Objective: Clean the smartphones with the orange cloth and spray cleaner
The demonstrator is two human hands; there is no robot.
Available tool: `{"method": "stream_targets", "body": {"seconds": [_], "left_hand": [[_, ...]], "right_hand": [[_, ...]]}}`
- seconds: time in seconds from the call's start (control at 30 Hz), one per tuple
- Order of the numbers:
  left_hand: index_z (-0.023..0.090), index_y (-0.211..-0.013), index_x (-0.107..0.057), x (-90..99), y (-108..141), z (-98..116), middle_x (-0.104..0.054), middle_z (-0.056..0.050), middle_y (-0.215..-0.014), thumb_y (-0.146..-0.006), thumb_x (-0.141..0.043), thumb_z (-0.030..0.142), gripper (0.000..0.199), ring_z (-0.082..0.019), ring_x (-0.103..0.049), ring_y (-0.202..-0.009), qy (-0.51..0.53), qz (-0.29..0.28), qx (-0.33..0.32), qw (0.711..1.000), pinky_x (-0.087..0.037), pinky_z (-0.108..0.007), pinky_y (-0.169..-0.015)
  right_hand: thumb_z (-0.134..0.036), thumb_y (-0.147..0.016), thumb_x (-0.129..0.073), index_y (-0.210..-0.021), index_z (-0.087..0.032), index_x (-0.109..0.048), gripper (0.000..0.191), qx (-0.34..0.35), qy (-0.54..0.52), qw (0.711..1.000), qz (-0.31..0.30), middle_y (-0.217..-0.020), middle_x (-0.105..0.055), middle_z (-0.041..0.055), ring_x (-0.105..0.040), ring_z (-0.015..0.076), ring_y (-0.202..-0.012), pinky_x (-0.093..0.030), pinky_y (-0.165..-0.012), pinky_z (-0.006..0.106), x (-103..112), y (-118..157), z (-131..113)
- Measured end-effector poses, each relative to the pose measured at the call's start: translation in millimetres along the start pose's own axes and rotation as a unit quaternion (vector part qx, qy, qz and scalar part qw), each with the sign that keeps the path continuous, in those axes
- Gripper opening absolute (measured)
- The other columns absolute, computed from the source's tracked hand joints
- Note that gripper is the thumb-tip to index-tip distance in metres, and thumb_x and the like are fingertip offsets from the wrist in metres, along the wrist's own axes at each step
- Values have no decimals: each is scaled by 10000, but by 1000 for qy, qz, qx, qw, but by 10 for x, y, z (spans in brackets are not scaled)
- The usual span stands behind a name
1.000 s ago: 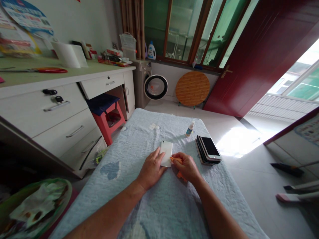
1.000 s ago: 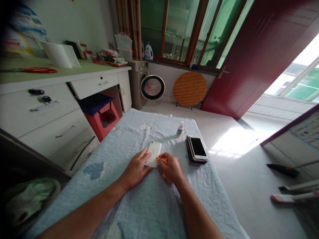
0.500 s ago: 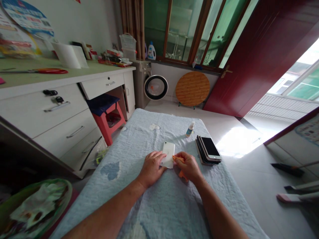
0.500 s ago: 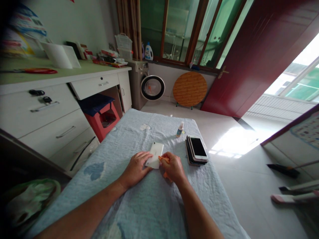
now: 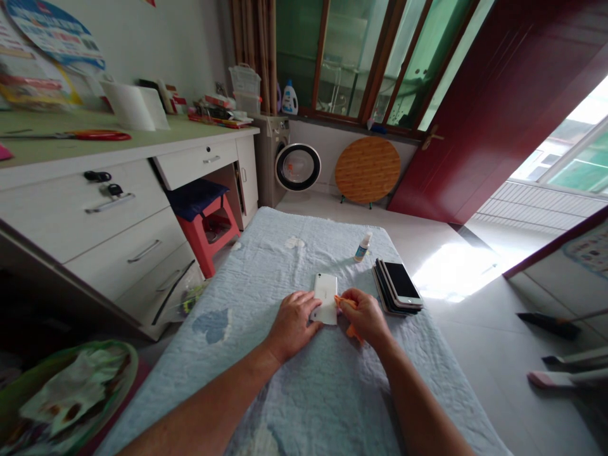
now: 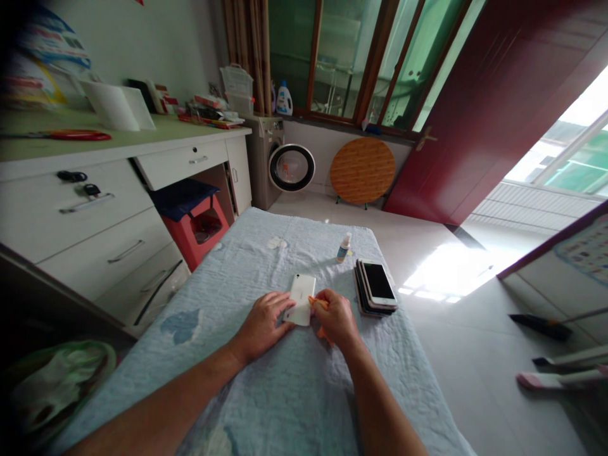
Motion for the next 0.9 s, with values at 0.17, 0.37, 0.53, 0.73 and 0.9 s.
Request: {"method": "stream_targets", "body": {"seconds": [0.17, 0.37, 0.53, 0.73, 0.9], "left_hand": [[205, -1152, -633, 4, 12, 9, -599, -83, -1284, -762, -706, 296, 407, -265, -504, -1193, -14, -4, 0, 1000, -372, -411, -1047], [219, -1166, -628, -13, 18, -9, -597, -80, -1275, -803, -668, 394, 405, -266, -505, -1185, -6, 2, -10, 1000, -377, -423, -1035], [231, -1145, -644, 10, 29, 27, -595, -85, -1263, -820, -648, 418, 375, -271, -505, -1177, -11, -3, -21, 1000, -382, -429, -1024], [244, -1150, -640, 18, 37, 42, -591, -79, -1257, -832, -635, 396, 352, -271, -492, -1180, -13, 0, -23, 1000, -370, -435, -1029], [239, -1138, -646, 9, 37, 48, -598, -79, -1224, -840, -629, 390, 335, -265, -493, -1164, -10, -7, -30, 999, -367, -431, -1023]], "right_hand": [[-306, -771, -558, -745, -184, -652, 156, 5, 7, 1000, -3, -637, -613, -15, -551, 133, -610, -371, -579, 218, -32, 4, -12], [-208, -803, -544, -785, -186, -653, 112, 136, 30, 990, -17, -820, -566, 19, -553, 125, -727, -402, -673, 213, -108, 69, -178], [-150, -825, -508, -785, -194, -639, 143, 176, 64, 981, -54, -823, -520, 13, -529, 115, -737, -382, -668, 195, -195, 108, -235], [-158, -843, -502, -819, -199, -638, 144, 170, 103, 979, -41, -846, -531, 15, -531, 115, -736, -375, -669, 195, -210, 9, -223], [-173, -826, -533, -819, -201, -661, 131, 124, 166, 978, -37, -843, -559, 24, -538, 123, -738, -364, -649, 201, -190, -303, -201]]}}
Point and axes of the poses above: each hand's wrist, its own y-axis away from the middle knuckle, its own x-axis out of the back of the hand, z = x × y, the point moved 4 cm from there along -y, towards the middle knuckle
